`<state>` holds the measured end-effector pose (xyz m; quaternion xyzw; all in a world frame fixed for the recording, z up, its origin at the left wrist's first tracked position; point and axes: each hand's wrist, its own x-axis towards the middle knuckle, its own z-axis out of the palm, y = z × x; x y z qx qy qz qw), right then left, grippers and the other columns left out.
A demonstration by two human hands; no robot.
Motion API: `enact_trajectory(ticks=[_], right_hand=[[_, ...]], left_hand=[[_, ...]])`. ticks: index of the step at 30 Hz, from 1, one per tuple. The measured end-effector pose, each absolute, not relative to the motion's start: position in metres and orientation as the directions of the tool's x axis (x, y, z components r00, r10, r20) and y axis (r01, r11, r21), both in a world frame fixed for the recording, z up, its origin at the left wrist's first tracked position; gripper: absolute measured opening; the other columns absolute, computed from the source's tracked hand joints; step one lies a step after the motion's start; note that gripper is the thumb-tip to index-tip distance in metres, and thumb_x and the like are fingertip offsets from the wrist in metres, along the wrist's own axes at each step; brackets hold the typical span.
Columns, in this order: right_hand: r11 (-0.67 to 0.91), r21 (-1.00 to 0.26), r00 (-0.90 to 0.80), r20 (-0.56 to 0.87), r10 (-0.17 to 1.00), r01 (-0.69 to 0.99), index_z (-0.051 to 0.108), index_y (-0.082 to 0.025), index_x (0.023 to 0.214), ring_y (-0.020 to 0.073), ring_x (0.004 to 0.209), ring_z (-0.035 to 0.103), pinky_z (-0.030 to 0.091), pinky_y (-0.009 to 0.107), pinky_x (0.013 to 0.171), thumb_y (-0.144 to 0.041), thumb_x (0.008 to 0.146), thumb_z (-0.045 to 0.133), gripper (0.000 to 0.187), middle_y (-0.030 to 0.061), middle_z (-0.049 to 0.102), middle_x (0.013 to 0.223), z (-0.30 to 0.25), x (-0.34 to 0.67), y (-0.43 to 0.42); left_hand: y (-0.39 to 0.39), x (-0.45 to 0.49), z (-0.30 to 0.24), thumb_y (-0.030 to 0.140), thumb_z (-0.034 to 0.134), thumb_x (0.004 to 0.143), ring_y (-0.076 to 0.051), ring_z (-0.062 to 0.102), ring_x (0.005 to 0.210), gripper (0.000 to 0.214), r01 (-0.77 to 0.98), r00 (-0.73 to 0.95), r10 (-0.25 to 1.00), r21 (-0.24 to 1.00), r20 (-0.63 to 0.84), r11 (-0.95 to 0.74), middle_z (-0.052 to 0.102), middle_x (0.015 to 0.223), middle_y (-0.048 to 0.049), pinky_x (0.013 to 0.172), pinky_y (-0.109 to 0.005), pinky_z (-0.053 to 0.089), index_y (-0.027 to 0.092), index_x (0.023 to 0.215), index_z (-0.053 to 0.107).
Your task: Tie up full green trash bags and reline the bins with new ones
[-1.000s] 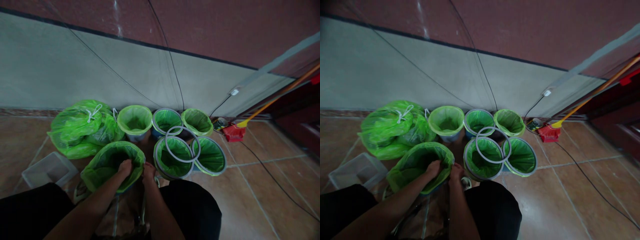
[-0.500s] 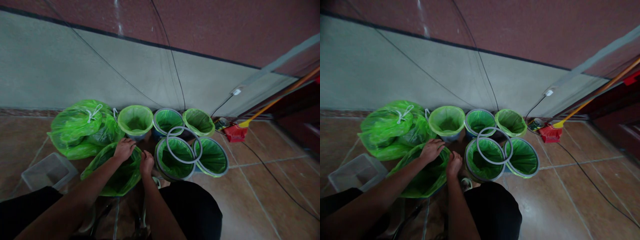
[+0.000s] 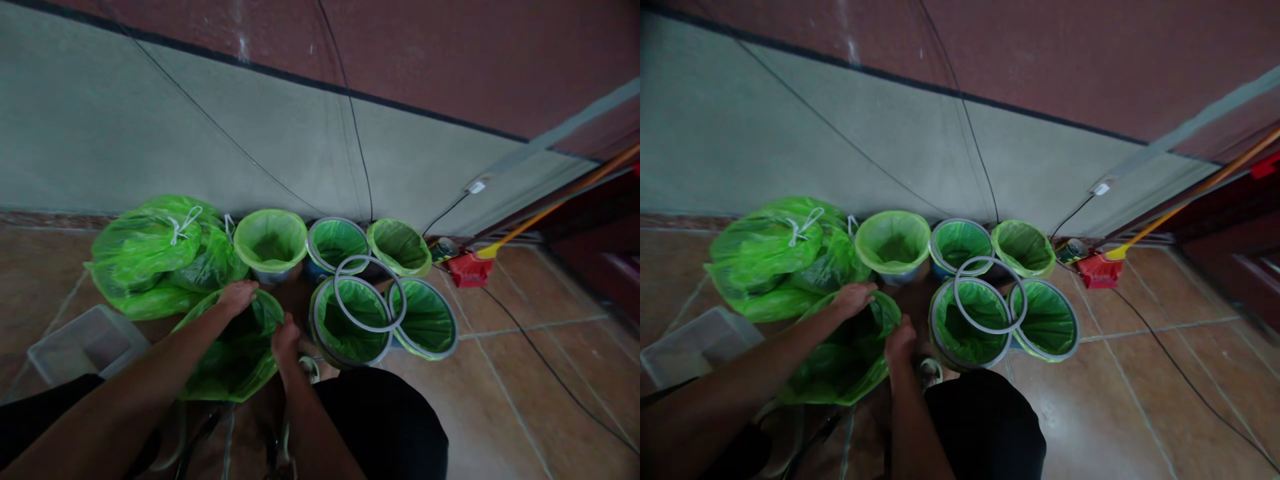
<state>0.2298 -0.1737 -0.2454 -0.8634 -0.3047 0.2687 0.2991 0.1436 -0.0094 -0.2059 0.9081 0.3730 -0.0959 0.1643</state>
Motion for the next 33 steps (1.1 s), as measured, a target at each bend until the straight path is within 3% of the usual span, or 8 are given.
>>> enact_trajectory(ticks=[3, 6, 9, 14, 18, 22, 28, 33], right_hand=[[-0.645, -0.679, 0.670, -0.299, 0.679, 0.351, 0.061, -0.012, 0.113, 0.0233, 0.091, 0.068, 0.049, 0.030, 0.080, -0.011, 0.081, 0.054, 0.033, 0.0128, 0.072, 0.098, -0.241, 0.230, -0.177], [-0.604, -0.687, 0.696, -0.197, 0.691, 0.405, 0.054, -0.007, 0.128, 0.0288, 0.114, 0.059, 0.044, 0.036, 0.095, -0.021, 0.078, 0.065, 0.053, 0.0201, 0.064, 0.120, -0.226, 0.234, -0.176], [-0.518, -0.691, 0.663, -0.075, 0.745, 0.504, 0.054, -0.007, 0.130, 0.0285, 0.122, 0.052, 0.039, 0.038, 0.101, -0.025, 0.087, 0.056, 0.047, 0.0201, 0.060, 0.127, -0.205, 0.240, -0.161], [-0.379, -0.619, 0.437, -0.063, 0.897, 0.688, 0.061, -0.013, 0.124, 0.0249, 0.116, 0.056, 0.039, 0.035, 0.099, -0.024, 0.093, 0.049, 0.035, 0.0135, 0.066, 0.120, -0.190, 0.242, -0.107], [-0.312, -0.514, 0.266, -0.163, 0.950, 0.799, 0.065, -0.018, 0.116, 0.0225, 0.103, 0.062, 0.043, 0.031, 0.089, -0.023, 0.093, 0.051, 0.027, 0.0104, 0.070, 0.112, -0.205, 0.239, -0.080], [-0.243, -0.493, 0.175, -0.180, 0.968, 0.836, 0.067, -0.020, 0.105, 0.0189, 0.091, 0.064, 0.042, 0.026, 0.081, -0.020, 0.093, 0.051, 0.020, 0.0062, 0.072, 0.099, -0.221, 0.244, -0.079], [-0.289, -0.492, 0.207, -0.216, 0.954, 0.821, 0.068, -0.017, 0.094, 0.0181, 0.078, 0.062, 0.038, 0.026, 0.071, -0.015, 0.087, 0.056, 0.014, 0.0049, 0.070, 0.082, -0.224, 0.253, -0.086], [-0.391, -0.470, 0.318, -0.230, 0.920, 0.791, 0.067, -0.017, 0.087, 0.0181, 0.078, 0.063, 0.038, 0.026, 0.069, -0.014, 0.084, 0.057, 0.010, 0.0055, 0.069, 0.080, -0.219, 0.260, -0.094]], left_hand=[[-0.012, 0.138, -0.199, 0.016, 0.059, 0.078, -0.029, 0.057, 0.117, 0.046, 0.732, 0.680, 0.677, 0.205, -0.280, -0.650, 0.066, 0.121, -0.0117, 0.104, -0.045, 0.038, 0.022, 0.124, 0.060], [-0.012, 0.125, -0.189, 0.016, 0.066, 0.071, -0.033, 0.047, 0.129, 0.071, 0.745, 0.667, 0.699, 0.217, -0.258, -0.630, 0.055, 0.140, -0.0128, 0.107, -0.053, 0.032, 0.024, 0.139, 0.047], [-0.006, 0.108, -0.180, 0.027, 0.065, 0.076, -0.033, 0.046, 0.130, 0.067, 0.791, 0.608, 0.764, 0.241, -0.216, -0.562, 0.052, 0.143, -0.0125, 0.105, -0.053, 0.035, 0.022, 0.140, 0.046], [0.004, 0.092, -0.183, 0.041, 0.043, 0.093, -0.026, 0.057, 0.120, 0.046, 0.833, 0.541, 0.818, 0.252, -0.195, -0.492, 0.063, 0.131, -0.0106, 0.101, -0.039, 0.042, 0.020, 0.132, 0.055], [0.003, 0.088, -0.199, 0.037, 0.039, 0.095, -0.022, 0.064, 0.109, 0.036, 0.799, 0.601, 0.753, 0.237, -0.269, -0.553, 0.070, 0.118, -0.0072, 0.095, -0.032, 0.044, 0.023, 0.117, 0.064], [0.000, 0.081, -0.211, 0.036, 0.039, 0.095, -0.021, 0.066, 0.102, 0.034, 0.799, 0.601, 0.748, 0.252, -0.283, -0.546, 0.073, 0.110, -0.0074, 0.090, -0.028, 0.046, 0.021, 0.112, 0.065], [-0.001, 0.075, -0.215, 0.026, 0.050, 0.089, -0.026, 0.066, 0.105, 0.033, 0.821, 0.569, 0.767, 0.256, -0.297, -0.510, 0.072, 0.112, -0.0120, 0.090, -0.033, 0.047, 0.019, 0.119, 0.063], [0.003, 0.065, -0.202, 0.022, 0.065, 0.077, -0.031, 0.060, 0.116, 0.064, 0.855, 0.514, 0.812, 0.236, -0.277, -0.461, 0.063, 0.128, -0.0163, 0.098, -0.040, 0.044, 0.017, 0.138, 0.048]])
